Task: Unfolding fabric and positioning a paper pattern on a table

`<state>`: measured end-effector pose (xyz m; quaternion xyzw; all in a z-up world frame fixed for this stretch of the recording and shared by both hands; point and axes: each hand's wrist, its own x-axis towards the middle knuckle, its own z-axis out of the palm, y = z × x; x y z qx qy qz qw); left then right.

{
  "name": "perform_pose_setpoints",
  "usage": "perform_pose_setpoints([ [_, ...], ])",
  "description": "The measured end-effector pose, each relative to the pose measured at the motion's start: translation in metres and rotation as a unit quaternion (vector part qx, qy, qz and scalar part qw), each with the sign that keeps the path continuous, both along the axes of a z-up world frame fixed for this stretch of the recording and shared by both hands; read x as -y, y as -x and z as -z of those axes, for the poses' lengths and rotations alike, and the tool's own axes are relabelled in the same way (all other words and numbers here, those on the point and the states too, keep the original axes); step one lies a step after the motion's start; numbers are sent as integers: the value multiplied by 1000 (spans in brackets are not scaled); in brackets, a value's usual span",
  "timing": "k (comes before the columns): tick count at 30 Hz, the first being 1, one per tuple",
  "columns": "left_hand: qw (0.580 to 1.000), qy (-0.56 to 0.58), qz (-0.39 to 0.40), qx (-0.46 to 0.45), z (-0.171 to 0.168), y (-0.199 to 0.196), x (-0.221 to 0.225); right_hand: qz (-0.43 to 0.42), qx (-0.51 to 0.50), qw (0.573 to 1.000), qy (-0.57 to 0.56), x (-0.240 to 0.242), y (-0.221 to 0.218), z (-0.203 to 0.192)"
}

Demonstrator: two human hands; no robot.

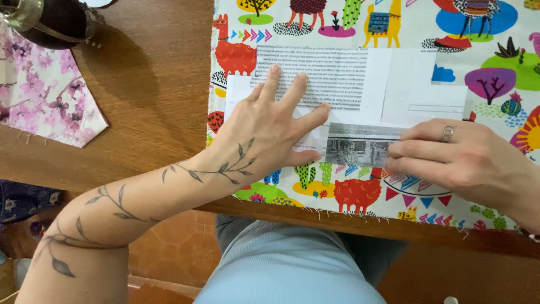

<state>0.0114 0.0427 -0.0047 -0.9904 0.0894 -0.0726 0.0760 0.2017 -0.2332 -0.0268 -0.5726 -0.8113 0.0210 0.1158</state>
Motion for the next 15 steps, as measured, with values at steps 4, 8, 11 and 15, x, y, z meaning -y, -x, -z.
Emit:
perform_pose_setpoints([
  [4, 1000, -8, 9, 11, -1, 1, -2, 20, -31, 999, -9, 9, -1, -1],
  [8, 1000, -16, 13, 15, -1, 6, -6, 67, -65, 995, 34, 12, -2, -3],
  [11, 999, -23, 14, 22, 4, 5, -5, 79, -48, 993, 76, 2, -5, -7],
  [15, 999, -23, 21, 25, 4, 3, -11, 143, 15, 989, 44, -17, -6, -10],
])
